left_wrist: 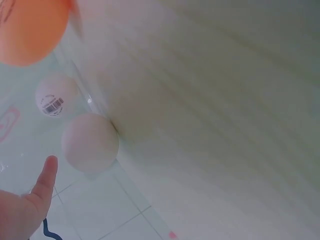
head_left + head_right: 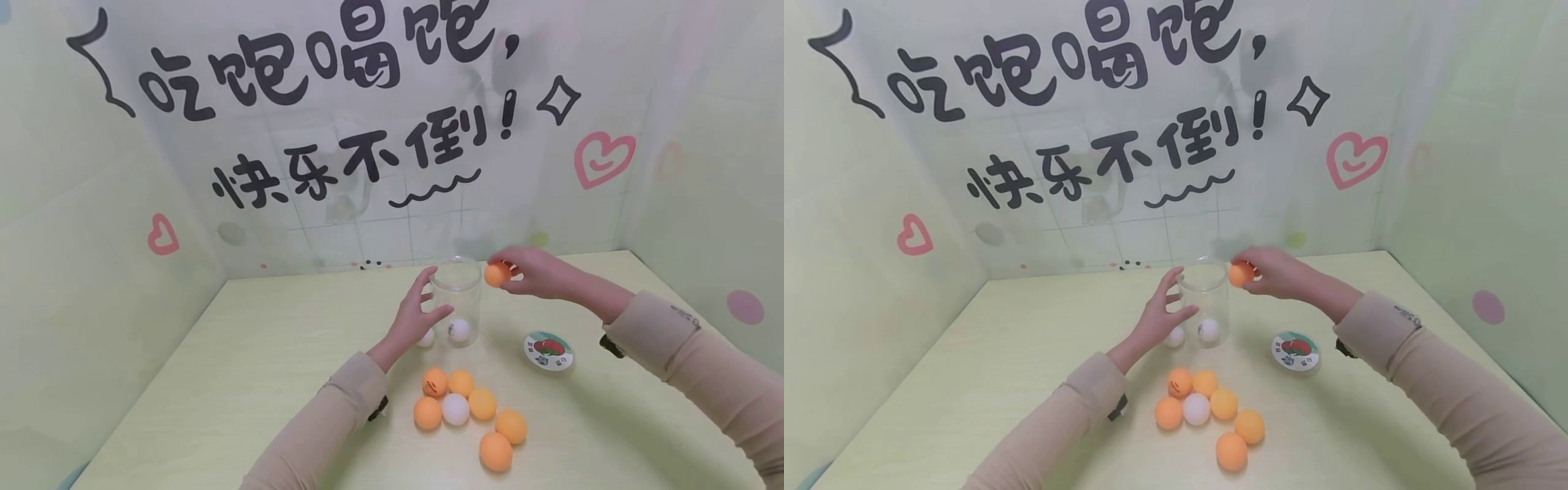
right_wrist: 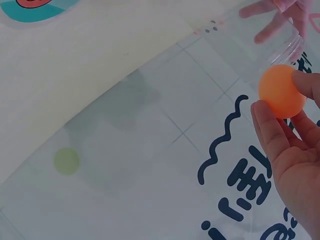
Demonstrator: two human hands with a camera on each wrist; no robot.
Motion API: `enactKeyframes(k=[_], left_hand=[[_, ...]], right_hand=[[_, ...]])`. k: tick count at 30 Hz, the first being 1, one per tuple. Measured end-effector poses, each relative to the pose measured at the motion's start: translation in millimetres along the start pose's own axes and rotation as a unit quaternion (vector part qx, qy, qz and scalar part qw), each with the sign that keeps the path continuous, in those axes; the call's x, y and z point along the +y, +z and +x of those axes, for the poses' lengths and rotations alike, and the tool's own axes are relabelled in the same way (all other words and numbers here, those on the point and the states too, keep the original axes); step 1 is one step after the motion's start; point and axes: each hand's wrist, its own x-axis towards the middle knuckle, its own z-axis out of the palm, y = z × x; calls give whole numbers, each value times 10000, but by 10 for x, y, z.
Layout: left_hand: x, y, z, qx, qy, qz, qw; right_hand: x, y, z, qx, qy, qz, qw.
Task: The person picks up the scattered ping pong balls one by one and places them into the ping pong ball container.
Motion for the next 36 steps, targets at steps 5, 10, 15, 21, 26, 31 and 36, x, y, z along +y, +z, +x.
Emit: enactKeyframes(k=[5, 10, 15, 21, 26, 31, 36], left_hand=[[3, 3, 3, -4, -83, -7, 10000], [0, 16, 12, -33, -85, -47, 9999], [1, 22, 10, -57, -107, -94, 9999], [-4, 15, 5, -19, -149, -133, 9998], [-12, 11, 6, -17, -73, -129, 9999], [-20, 12, 6, -38, -96, -93, 9999], [-26, 12, 5, -29, -94, -84, 9999]], right_hand=[[-9, -26, 51, 60, -7, 58, 10000], [-14, -64, 98, 145, -106, 19, 9998], [-20, -103, 156, 111, 57, -43, 9999], [-38, -125, 231, 75, 158, 46, 9998], [-68, -111, 282, 10, 253, 23, 9997], [-83, -69, 324, 25, 125, -87, 9999], [-115, -24, 362, 14, 27, -157, 9999]])
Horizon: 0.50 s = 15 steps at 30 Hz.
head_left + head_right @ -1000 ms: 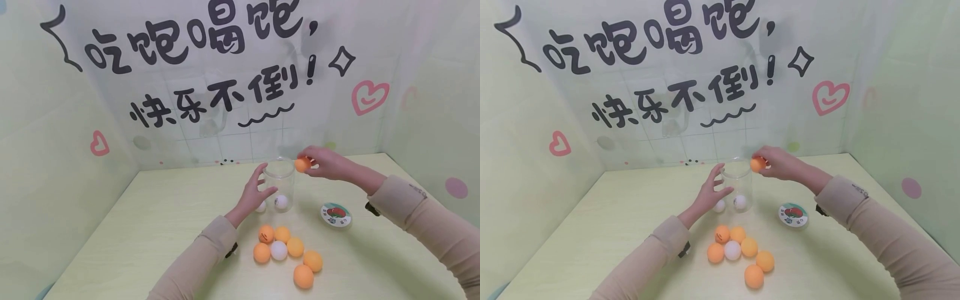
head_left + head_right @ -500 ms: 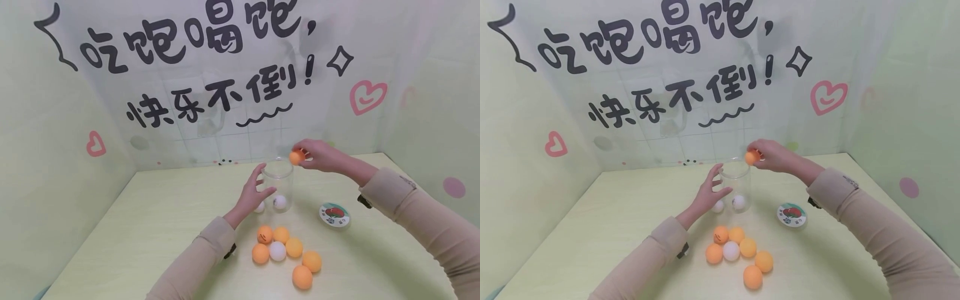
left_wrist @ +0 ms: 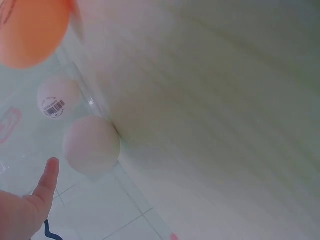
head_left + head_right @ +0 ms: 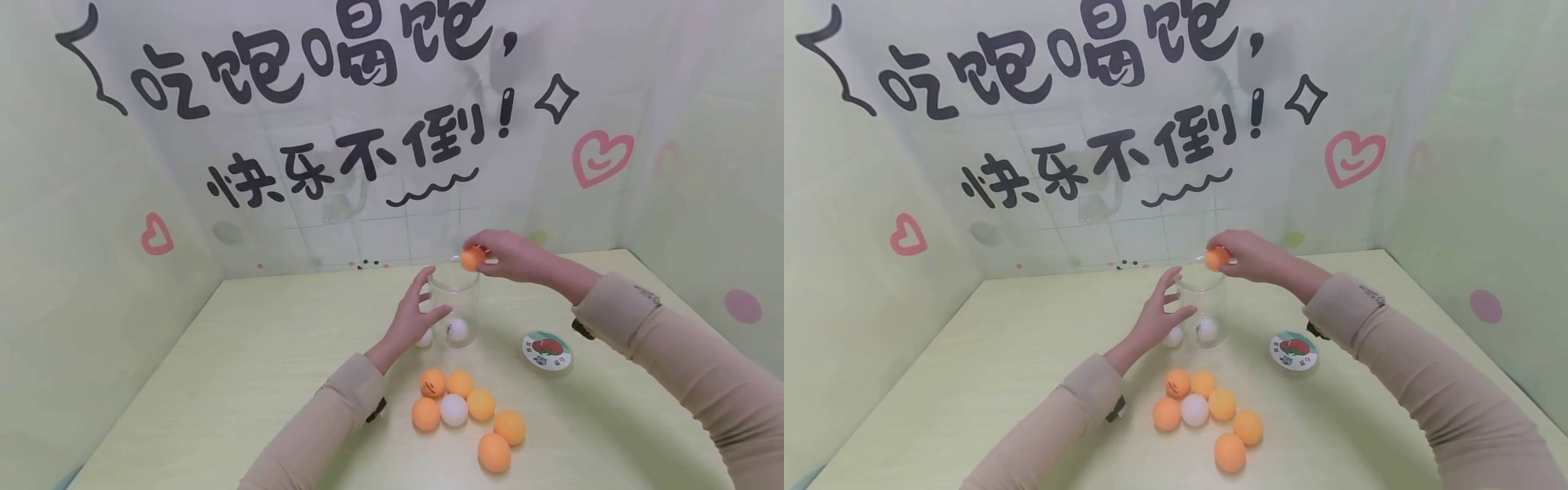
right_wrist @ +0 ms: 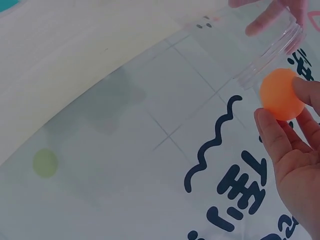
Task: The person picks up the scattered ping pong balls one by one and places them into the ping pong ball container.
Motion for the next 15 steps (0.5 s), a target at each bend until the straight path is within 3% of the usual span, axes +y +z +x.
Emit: enactKeyframes(k=[15], left_hand=[[24, -11, -8, -9, 23, 33, 10000]], right_hand=[[-37, 100, -1, -73, -277, -177, 9994]])
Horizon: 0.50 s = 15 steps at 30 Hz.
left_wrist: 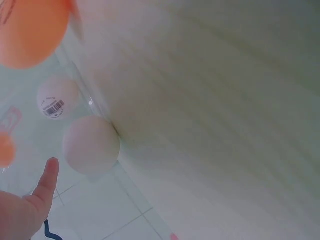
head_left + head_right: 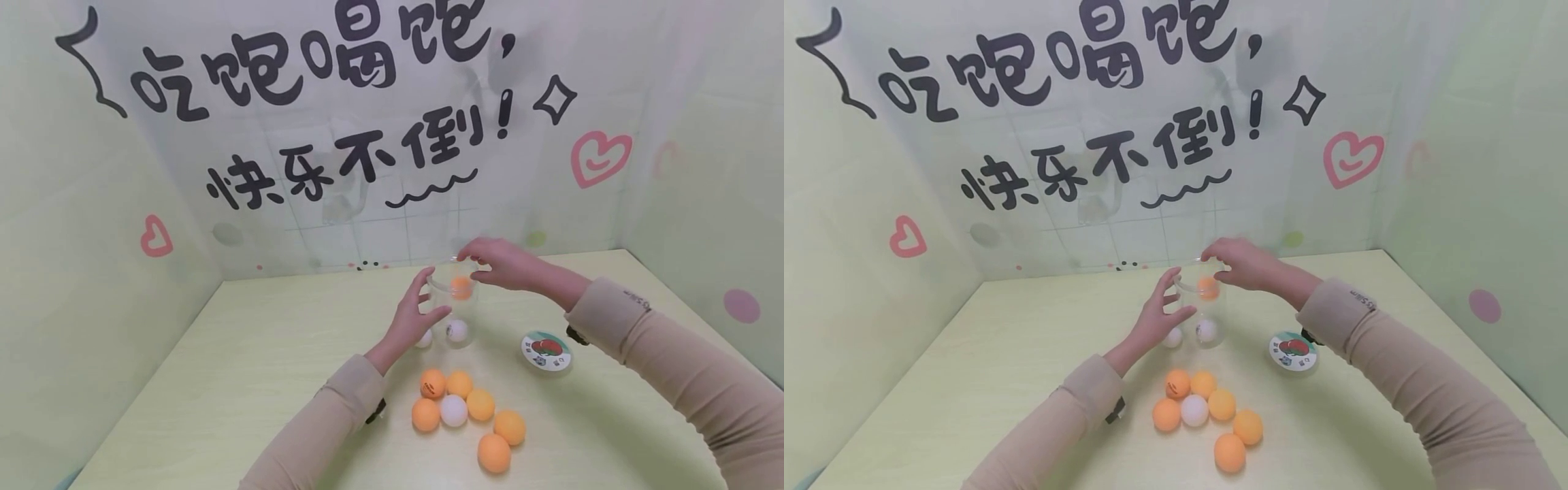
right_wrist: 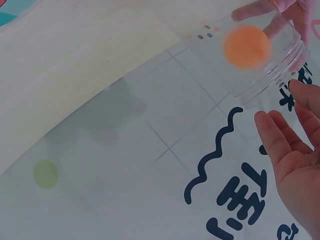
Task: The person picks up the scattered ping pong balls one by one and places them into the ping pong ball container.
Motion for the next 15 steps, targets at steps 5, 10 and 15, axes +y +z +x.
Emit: enactKeyframes(k=[5, 10, 15], left_hand=[[7, -6, -7, -24, 97, -11, 9999], [-1, 1, -8, -24, 98, -101, 9999], [2, 5, -2, -2, 19, -63, 10000]], right_hand=[[15, 21, -25, 100, -121, 13, 9999], [30, 32, -69, 229, -190, 139, 9995], [28, 31, -154, 389, -181, 451, 9981]])
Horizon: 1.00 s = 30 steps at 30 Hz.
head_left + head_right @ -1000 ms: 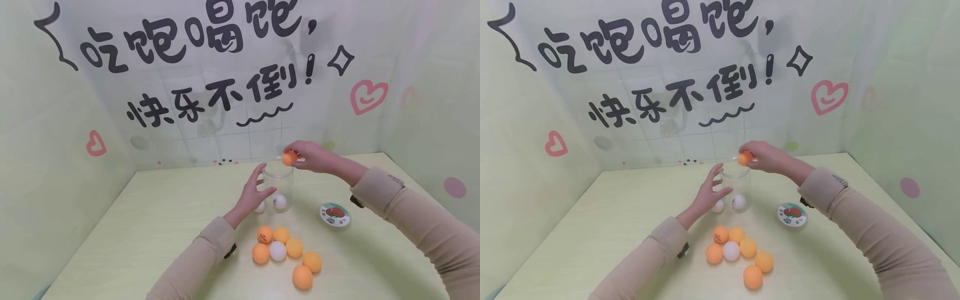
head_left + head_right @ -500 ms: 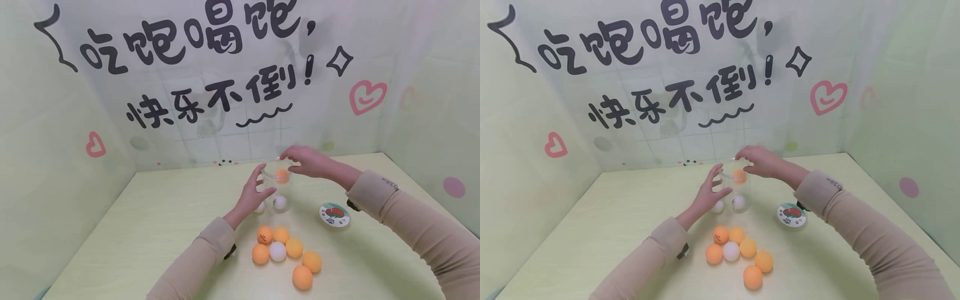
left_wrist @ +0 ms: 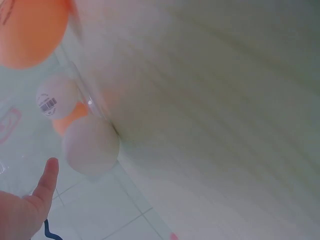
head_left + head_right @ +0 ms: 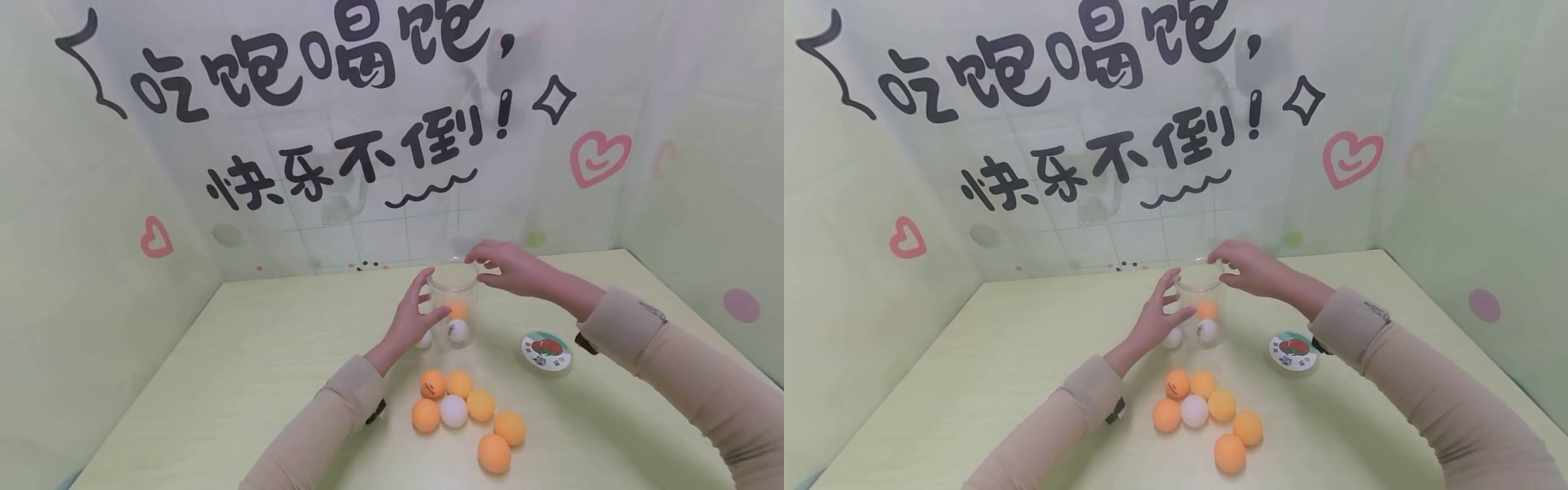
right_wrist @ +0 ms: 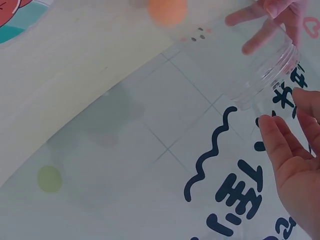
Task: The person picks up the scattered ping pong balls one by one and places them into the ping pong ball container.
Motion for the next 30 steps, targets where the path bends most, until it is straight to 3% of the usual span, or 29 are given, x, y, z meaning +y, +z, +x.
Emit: enactKeyframes(k=[6, 14, 24, 30], left_hand=[[4, 1, 1, 2, -46, 80, 10000], [14, 0, 0, -23, -72, 100, 9999], [12, -5, 2, -37, -70, 108, 9999], [7, -3, 9, -37, -53, 115, 9999]], right_hand=[[-47, 39, -190, 106, 55, 228, 9997], [-131, 210, -404, -181, 145, 537, 9983], [-6, 425, -438, 496, 567, 838, 9936], [47, 466, -418, 636, 786, 993, 9899]])
